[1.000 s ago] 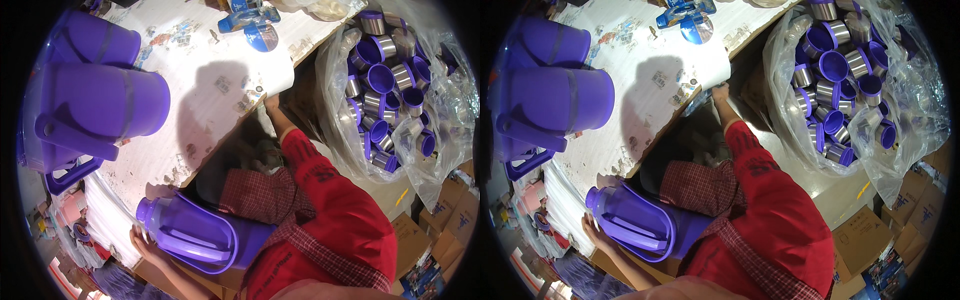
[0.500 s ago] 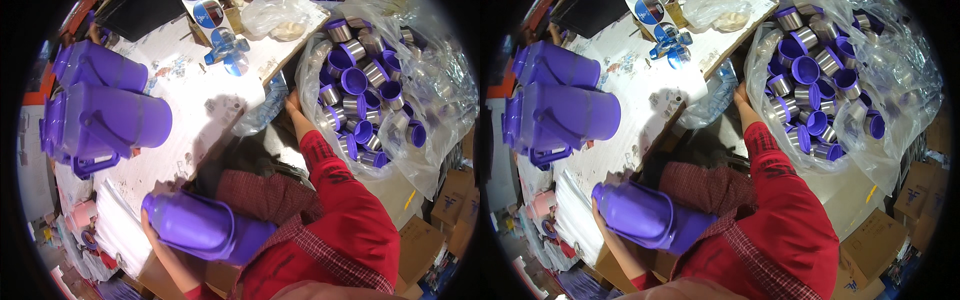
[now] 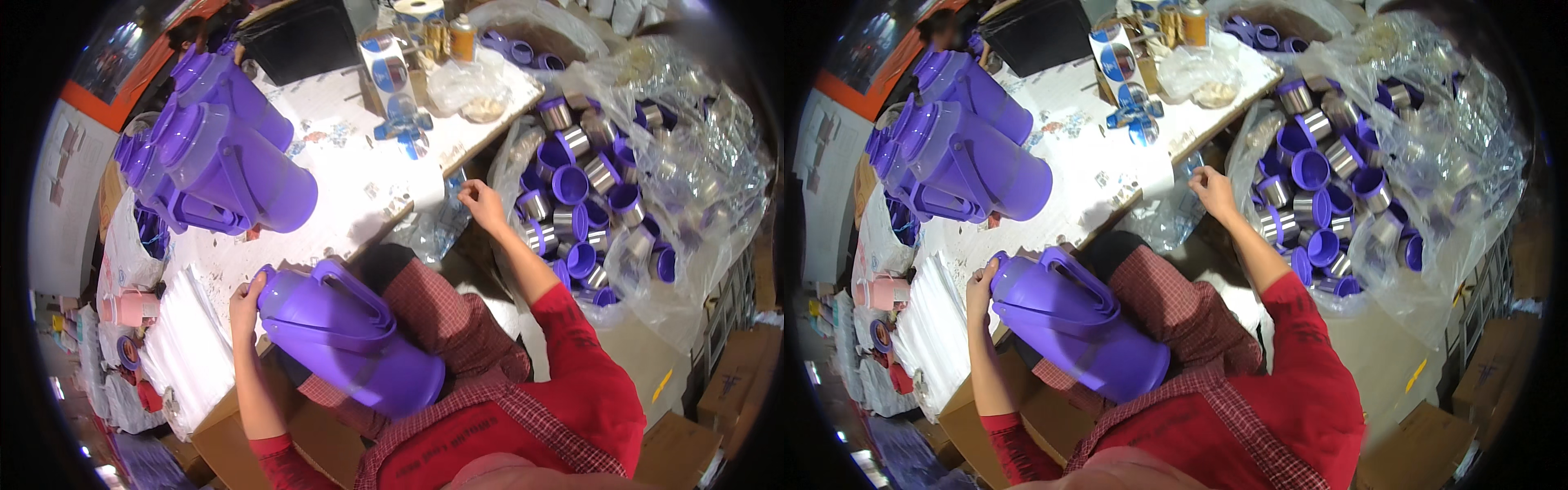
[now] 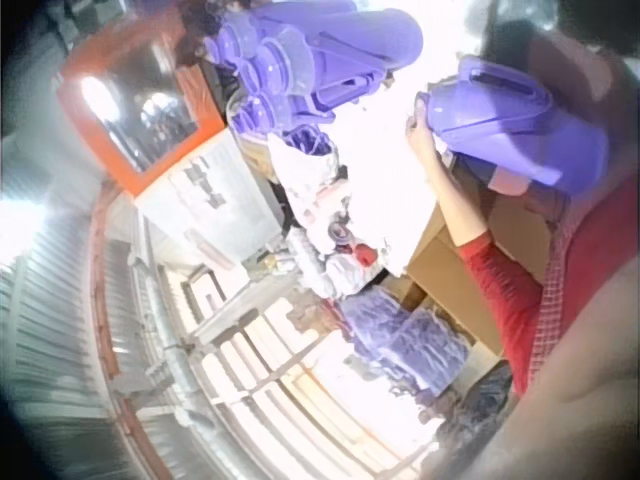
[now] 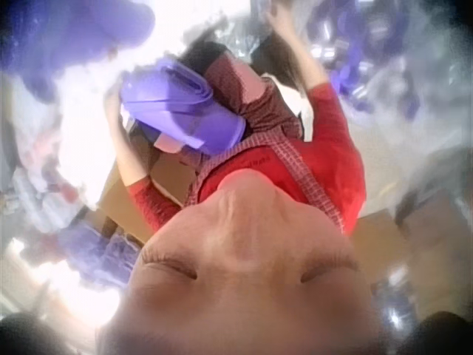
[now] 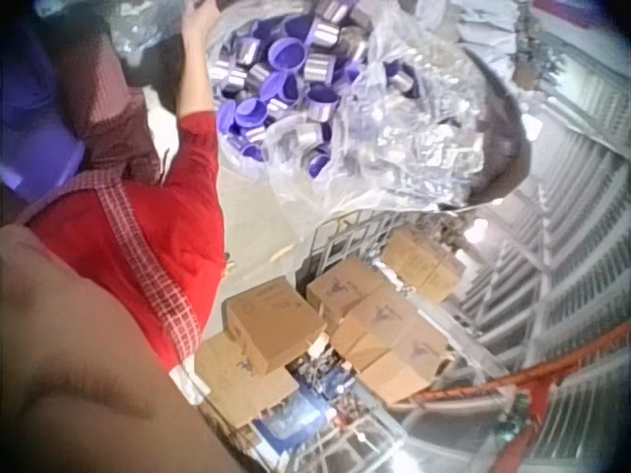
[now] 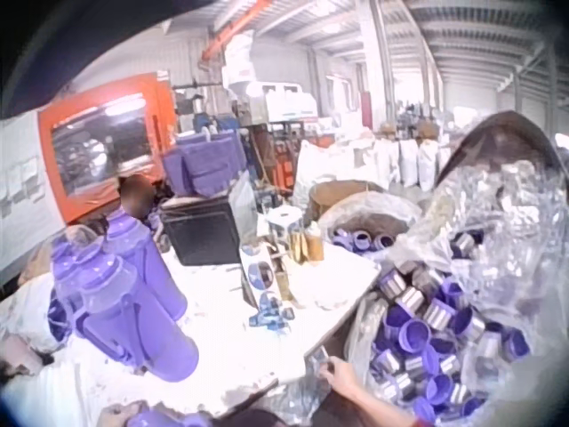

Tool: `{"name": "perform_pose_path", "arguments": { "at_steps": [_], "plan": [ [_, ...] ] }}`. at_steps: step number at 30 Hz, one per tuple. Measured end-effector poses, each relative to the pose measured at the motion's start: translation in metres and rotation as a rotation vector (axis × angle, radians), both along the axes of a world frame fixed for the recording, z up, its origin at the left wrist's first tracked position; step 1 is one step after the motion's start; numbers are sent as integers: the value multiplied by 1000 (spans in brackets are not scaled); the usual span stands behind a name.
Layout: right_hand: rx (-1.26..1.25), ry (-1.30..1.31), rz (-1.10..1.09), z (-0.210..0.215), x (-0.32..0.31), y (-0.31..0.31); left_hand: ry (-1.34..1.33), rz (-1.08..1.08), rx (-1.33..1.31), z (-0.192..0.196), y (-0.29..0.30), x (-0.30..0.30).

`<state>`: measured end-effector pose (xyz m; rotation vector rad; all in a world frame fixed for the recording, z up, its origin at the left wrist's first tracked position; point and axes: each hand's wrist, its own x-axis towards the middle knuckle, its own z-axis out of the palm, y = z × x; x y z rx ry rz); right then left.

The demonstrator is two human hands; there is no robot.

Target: The person assembles purple plastic pitchers by inserting stainless steel inner liners, applying labels to the exterior, and placing each finished unit into a cardboard box. The person also refills a machine hopper with purple plastic pellets and stacks purple plastic lids on a nearby table.

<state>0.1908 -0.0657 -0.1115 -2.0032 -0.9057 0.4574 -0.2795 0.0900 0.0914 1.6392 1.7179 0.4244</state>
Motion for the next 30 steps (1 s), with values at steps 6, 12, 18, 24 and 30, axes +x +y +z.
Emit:
{"name": "perform_pose_path", "arguments": {
  "at_steps": [6,12,18,24,30],
  "plan": [
    [353,-619,517,134,28,109,884,-556,986,30,6,134],
    [-89,-859,489,87,23,170,659,-943,716,-37,-28,250],
    [6,-786,550,60,44,173,485,-1466,1314,-45,4,305],
    [61,-756,527,55,40,178,919,-1357,1439,-46,13,337],
    [90,-745,465,65,25,167,932,-1491,1268,-68,29,283]
  ]
}}
